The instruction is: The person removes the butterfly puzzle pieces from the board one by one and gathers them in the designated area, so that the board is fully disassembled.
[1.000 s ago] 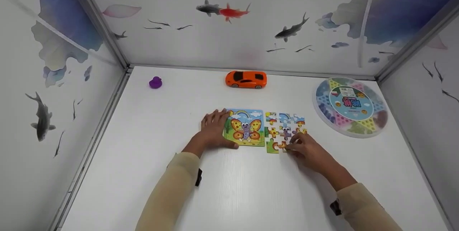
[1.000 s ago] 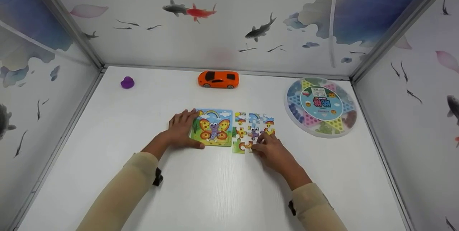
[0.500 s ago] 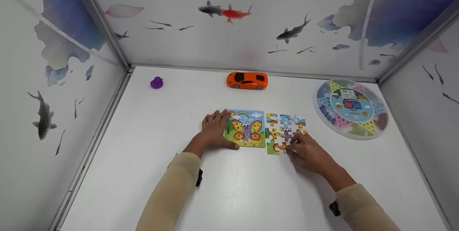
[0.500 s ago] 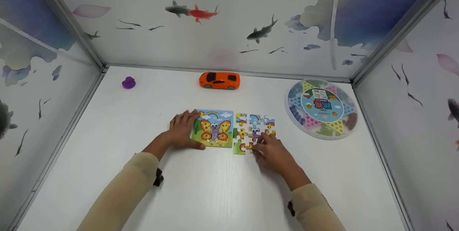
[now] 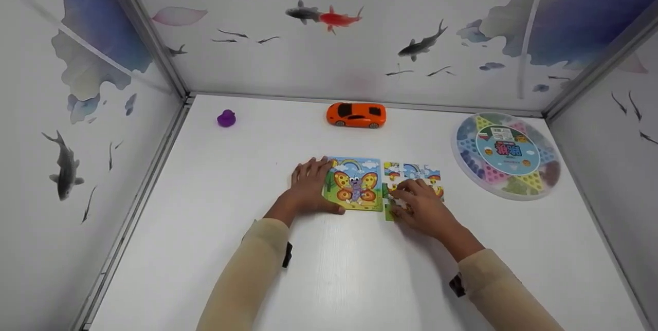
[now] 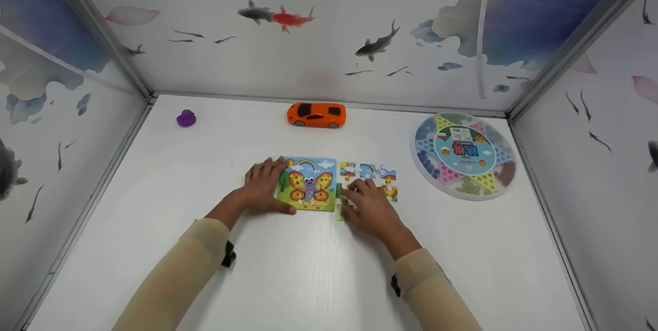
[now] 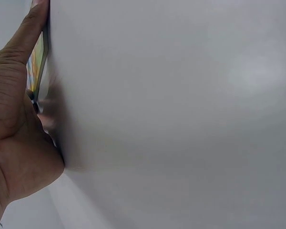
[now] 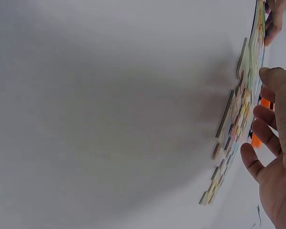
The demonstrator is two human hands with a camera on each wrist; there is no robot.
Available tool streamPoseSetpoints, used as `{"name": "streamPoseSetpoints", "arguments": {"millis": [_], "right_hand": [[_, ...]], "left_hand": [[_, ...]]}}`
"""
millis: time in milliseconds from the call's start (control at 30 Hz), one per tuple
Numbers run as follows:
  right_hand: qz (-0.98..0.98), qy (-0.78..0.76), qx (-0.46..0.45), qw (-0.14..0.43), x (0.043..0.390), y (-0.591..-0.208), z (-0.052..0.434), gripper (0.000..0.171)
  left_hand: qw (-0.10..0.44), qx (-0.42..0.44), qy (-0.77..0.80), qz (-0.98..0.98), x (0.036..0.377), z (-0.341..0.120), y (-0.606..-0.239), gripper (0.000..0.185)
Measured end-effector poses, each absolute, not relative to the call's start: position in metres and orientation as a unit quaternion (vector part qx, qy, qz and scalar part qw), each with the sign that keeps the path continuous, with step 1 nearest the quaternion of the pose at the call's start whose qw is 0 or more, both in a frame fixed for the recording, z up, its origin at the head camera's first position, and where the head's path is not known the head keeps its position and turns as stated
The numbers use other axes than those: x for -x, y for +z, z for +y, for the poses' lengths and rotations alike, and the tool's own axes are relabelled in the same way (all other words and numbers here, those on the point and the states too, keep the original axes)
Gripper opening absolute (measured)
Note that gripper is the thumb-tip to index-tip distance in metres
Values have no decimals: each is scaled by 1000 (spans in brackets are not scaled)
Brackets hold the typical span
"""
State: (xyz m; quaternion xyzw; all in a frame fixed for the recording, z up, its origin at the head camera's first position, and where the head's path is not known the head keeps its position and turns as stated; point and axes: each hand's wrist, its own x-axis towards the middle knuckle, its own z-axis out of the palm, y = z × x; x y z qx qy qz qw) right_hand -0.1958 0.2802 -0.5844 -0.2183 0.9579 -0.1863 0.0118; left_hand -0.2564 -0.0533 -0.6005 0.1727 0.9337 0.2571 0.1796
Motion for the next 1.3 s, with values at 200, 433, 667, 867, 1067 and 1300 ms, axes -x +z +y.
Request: {"name": "streamPoseSetpoints", "arguments": {"millis": [200, 433, 667, 867, 1067, 1300], "right_hand": [[957, -189, 217, 25, 209, -589, 255, 37], [967, -167, 181, 62, 218, -584, 232, 40], [973, -123, 171, 93, 223, -575, 214, 51], [974, -94, 184, 98, 224, -573, 206, 48], [974, -90, 183, 99, 224, -574, 203, 44], [974, -87, 181, 102, 224, -575, 203, 46]], "left_hand": [[178, -170, 252, 936, 256, -53, -600, 133], [182, -167, 248, 937, 257, -51, -601, 135], [176, -174, 262, 933, 255, -53, -597, 134], [176, -175, 266, 932, 254, -54, -598, 133], [182, -173, 253, 934, 256, -54, -601, 135], [183, -170, 256, 934, 257, -53, -602, 135]]}}
